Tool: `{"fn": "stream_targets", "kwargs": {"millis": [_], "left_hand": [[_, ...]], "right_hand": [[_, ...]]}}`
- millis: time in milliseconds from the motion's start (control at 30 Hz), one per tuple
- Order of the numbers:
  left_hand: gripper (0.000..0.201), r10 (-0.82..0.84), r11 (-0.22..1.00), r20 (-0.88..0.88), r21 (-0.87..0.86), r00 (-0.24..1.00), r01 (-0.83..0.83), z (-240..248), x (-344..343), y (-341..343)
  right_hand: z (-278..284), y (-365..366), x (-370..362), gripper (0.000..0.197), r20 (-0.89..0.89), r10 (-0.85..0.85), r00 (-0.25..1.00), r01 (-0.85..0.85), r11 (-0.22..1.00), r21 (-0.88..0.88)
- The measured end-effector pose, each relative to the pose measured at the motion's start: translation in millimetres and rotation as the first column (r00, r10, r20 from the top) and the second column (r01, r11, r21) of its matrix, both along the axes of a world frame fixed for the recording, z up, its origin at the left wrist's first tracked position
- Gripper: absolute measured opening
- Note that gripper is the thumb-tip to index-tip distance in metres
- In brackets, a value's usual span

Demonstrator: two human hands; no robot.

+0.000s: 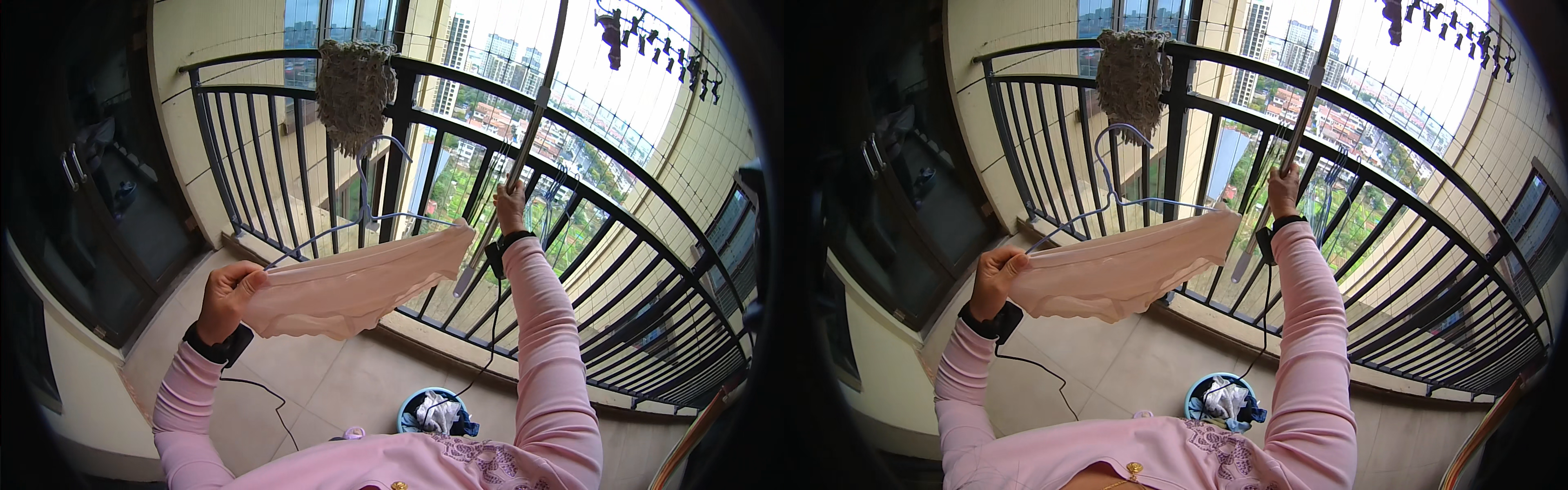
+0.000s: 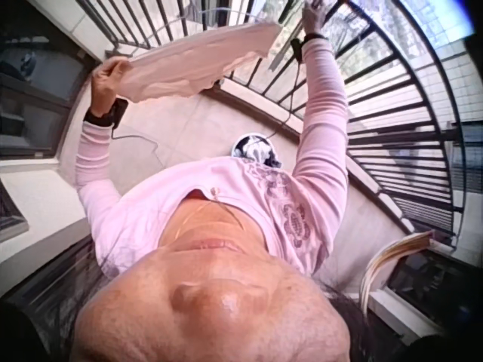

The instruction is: The person takes wet clothes from a basin on a balcony, places each item on a hanger, and uses a long pole to hang the hangers on an overhead line. Items handled include a light-colored top, a patterned top, a black top, an olive top, and gray shorts.

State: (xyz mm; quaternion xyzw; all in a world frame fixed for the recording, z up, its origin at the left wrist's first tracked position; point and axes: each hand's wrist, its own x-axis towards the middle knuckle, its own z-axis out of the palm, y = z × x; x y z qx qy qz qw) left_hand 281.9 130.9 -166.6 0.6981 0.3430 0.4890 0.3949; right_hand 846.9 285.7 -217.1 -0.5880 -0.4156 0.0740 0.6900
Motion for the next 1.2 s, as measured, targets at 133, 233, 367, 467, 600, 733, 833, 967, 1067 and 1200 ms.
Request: {"fn": "stream_targets", "kwargs": {"millis": [133,233,367,467,600,733,833,967,1067,1200], "left_hand": [[0.023,-0.012,1.000,0.019,0.003,1.000,0.012,9,1,13],[0.023,-0.023,0.998,0.000,0.053,1.000,0.023,22,8,28],[0.018,-0.059,0.992,-0.004,0.108,0.998,0.059,49,19,47],[0.018,-0.090,0.987,-0.002,0.133,0.996,0.089,73,29,65],[0.020,-0.159,0.968,0.064,0.208,0.985,0.143,95,50,93],[0.019,-0.264,0.958,0.169,0.161,0.950,0.237,105,78,120],[0.018,-0.298,0.949,0.202,0.167,0.933,0.266,119,98,136],[0.017,-0.338,0.938,0.268,0.170,0.902,0.301,141,129,138],[0.018,-0.373,0.927,0.273,0.148,0.887,0.344,152,153,121],[0.020,-0.477,0.876,0.199,0.189,0.856,0.444,164,185,81]], "right_hand": [[21,-16,-10,0.016,0.226,-0.297,0.928,0.210,0.917,0.339],[41,-38,-14,0.011,0.219,-0.163,0.962,0.076,0.931,0.357],[42,-90,-45,0.012,0.010,0.119,0.993,-0.117,0.954,0.276],[26,-141,-85,0.014,-0.052,0.312,0.949,-0.300,0.941,0.158],[15,-192,-123,0.039,-0.045,0.399,0.916,-0.387,0.908,0.163],[-38,-248,-151,0.025,-0.243,0.373,0.895,-0.398,0.915,-0.063],[-94,-304,-169,0.017,-0.304,0.278,0.911,-0.335,0.929,-0.155],[-157,-377,-186,0.016,-0.331,0.152,0.931,-0.251,0.926,-0.281],[-185,-414,-189,0.018,-0.369,0.062,0.927,-0.227,0.878,-0.422],[-200,-443,-178,0.017,-0.360,0.103,0.927,-0.248,0.889,-0.384]]}}
